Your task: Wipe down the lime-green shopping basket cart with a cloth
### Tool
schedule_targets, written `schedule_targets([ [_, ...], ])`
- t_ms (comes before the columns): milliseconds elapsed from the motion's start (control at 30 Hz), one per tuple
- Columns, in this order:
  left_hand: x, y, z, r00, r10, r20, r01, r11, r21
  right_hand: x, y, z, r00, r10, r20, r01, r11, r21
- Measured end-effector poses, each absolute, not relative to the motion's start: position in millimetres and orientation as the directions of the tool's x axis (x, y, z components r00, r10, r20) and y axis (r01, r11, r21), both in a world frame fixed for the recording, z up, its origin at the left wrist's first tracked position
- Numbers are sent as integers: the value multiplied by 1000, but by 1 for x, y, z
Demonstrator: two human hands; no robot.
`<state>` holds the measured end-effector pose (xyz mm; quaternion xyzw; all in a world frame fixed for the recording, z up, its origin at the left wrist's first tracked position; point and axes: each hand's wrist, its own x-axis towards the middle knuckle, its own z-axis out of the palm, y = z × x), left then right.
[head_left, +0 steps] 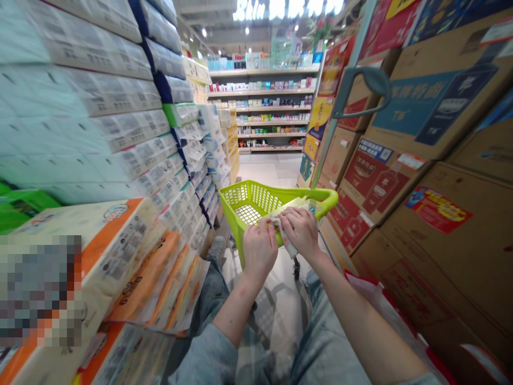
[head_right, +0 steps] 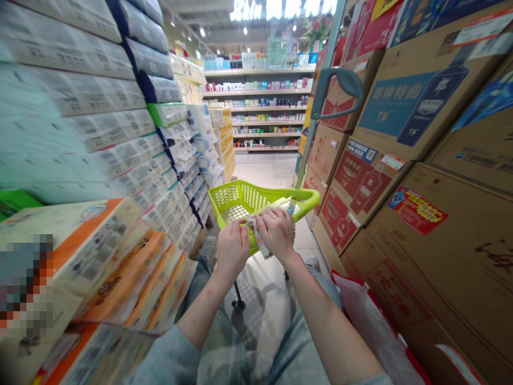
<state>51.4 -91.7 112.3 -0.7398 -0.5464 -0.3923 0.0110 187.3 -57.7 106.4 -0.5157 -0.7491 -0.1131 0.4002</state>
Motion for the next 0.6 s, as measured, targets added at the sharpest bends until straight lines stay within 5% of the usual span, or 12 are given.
schedule_targets([
  [233,24,-63,107,96,887,452,539,-428,725,213,-59,100,-245,640,728,755,597,-271],
  [433,8,-37,93,144,903,404,583,-407,703,203,-65,98,-235,636,735,775,579,-253],
  [600,16,-45,90,46,907,418,578,-366,729,168,-89,77,4,593,805,790,492,-366],
])
